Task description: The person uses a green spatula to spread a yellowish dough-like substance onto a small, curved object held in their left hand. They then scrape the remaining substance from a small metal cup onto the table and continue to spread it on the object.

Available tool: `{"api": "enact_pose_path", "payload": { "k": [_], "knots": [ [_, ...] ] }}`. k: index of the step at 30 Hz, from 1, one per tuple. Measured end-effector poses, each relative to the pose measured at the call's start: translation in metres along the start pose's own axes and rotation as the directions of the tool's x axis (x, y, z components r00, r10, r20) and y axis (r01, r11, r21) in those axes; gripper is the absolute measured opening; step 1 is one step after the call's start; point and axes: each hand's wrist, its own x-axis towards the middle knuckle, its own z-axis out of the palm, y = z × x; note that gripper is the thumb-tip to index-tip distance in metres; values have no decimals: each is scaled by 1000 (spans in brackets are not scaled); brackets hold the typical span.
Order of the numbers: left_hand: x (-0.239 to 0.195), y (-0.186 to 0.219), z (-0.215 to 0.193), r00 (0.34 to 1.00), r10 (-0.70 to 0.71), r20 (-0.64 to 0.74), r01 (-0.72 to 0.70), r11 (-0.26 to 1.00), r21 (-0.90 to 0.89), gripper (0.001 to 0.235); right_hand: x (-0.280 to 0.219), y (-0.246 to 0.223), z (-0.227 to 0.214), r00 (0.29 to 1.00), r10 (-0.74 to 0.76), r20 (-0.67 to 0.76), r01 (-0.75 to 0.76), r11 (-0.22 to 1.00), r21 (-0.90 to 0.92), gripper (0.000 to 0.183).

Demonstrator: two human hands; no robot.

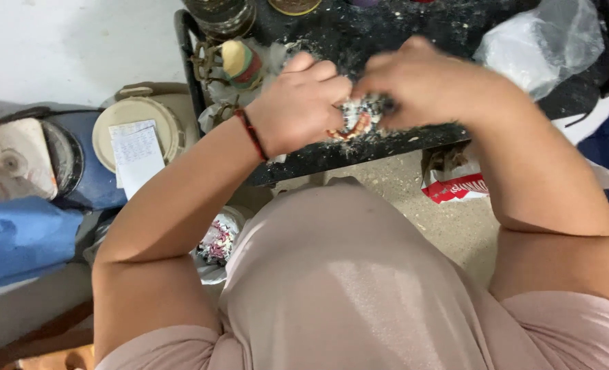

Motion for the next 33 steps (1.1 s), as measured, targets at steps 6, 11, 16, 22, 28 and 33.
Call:
{"api": "enact_pose_path", "payload": {
  "k": [6,11,16,22,28,33],
  "knots": [
    [-30,-4,-23,983,-183,-21,179,975,-128,27,-112,114,41,770,494,-405,-418,869,264,44],
    [-75,-2,-13,918,-395,26,393,901,-186,25,-134,151,146,581,795,-173,-813,578,-73,48],
    [-91,7,-21,851,-522,-51,494,831,-257,19,-143,168,206,615,639,-462,-785,552,-281,43],
    [-100,15,-30,805,-587,-80,554,794,-250,22,-113,98,159,624,384,-681,-581,811,-75,30],
    [-102,25,-33,789,-605,-110,571,787,-232,25,-13,6,161,721,279,-635,-189,960,208,32],
    [-108,28,-32,779,-598,-190,536,792,-293,31,19,25,209,574,483,-661,-312,876,369,31]
  ]
}}
